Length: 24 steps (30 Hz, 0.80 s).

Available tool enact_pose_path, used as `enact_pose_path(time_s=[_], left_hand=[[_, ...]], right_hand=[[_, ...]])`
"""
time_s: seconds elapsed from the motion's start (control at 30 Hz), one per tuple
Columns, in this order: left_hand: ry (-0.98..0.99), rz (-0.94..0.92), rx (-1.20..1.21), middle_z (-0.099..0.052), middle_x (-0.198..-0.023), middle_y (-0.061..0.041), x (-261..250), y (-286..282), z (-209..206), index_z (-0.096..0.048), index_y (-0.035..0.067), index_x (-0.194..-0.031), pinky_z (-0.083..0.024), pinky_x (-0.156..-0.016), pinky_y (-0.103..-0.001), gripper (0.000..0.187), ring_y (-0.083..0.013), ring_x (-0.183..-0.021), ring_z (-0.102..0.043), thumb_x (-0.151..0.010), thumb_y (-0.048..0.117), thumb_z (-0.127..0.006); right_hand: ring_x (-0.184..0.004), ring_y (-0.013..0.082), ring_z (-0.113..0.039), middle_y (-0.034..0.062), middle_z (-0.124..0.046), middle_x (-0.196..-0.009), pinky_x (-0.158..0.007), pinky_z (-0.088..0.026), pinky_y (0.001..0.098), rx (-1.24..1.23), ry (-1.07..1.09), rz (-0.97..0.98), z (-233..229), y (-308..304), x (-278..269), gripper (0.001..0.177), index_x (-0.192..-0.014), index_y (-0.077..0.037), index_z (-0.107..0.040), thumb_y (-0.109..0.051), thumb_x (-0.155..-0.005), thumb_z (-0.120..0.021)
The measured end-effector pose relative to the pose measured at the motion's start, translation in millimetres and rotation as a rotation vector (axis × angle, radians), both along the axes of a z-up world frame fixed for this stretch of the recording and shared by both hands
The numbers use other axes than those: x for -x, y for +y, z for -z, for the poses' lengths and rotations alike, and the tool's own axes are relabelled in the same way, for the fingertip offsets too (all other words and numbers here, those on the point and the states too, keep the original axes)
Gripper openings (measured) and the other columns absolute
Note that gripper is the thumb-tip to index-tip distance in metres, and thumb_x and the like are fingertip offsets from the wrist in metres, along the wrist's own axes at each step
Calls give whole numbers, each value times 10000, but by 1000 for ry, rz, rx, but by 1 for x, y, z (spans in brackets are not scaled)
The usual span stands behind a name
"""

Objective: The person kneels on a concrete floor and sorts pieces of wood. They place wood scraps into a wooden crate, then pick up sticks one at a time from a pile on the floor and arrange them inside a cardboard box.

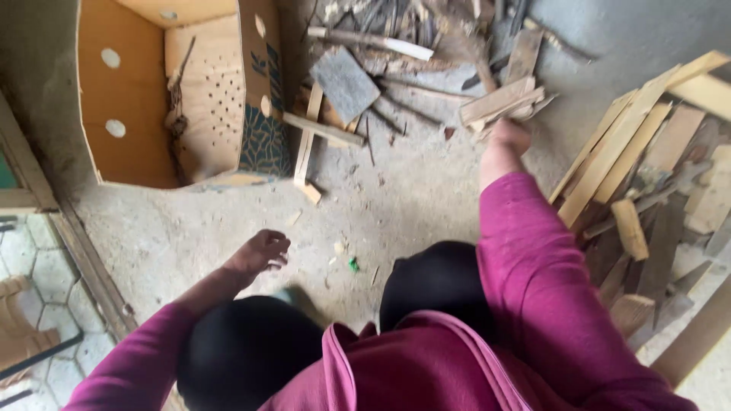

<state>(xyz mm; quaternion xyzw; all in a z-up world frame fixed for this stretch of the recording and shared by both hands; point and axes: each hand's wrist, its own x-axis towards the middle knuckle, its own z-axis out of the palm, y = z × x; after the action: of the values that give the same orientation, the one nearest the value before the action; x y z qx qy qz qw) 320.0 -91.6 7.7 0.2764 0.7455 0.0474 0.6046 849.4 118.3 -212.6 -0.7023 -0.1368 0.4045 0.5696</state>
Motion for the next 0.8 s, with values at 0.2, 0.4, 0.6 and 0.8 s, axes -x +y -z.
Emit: enact_pose_path(time_s=[0.2,0.4,0.6,0.8], left_hand=[[9,417,-252,-681,-956,-129,-31,38,7,-545,11,-1253,-586,-702,-378,513,-218,-796,-683,-881,314,-726],[397,1225,-263,-612,-1217,-182,-79,68,2,-511,107,-1308,-505,-973,-478,573,-326,-1153,-609,-873,385,-759],[935,1525,-726,-477,-1458,-215,-73,174,132,-406,37,-1453,-365,-1124,-530,549,-366,-1344,-456,-938,195,-515],[1165,1301,-853,-581,-1297,-155,-53,220,196,-548,68,-1363,-365,-1121,-520,459,-346,-1265,-506,-928,200,-488]], right_hand=[[-1009,211,-781,122,-785,-1108,-871,-665,330,-215,267,353,3,25,32,440,-1203,-63,-723,-45,-866,-440],[-1059,251,-749,131,-755,-1173,-903,-623,346,148,-202,187,40,23,-7,347,-1220,-29,-618,-223,-961,-741],[-1082,221,-723,121,-722,-1185,-925,-610,329,9,-357,236,80,23,-60,413,-1267,-36,-562,-143,-912,-744],[-1036,191,-671,99,-652,-1169,-920,-519,328,-6,-788,12,29,87,-67,423,-1347,-24,-548,-77,-991,-769]])
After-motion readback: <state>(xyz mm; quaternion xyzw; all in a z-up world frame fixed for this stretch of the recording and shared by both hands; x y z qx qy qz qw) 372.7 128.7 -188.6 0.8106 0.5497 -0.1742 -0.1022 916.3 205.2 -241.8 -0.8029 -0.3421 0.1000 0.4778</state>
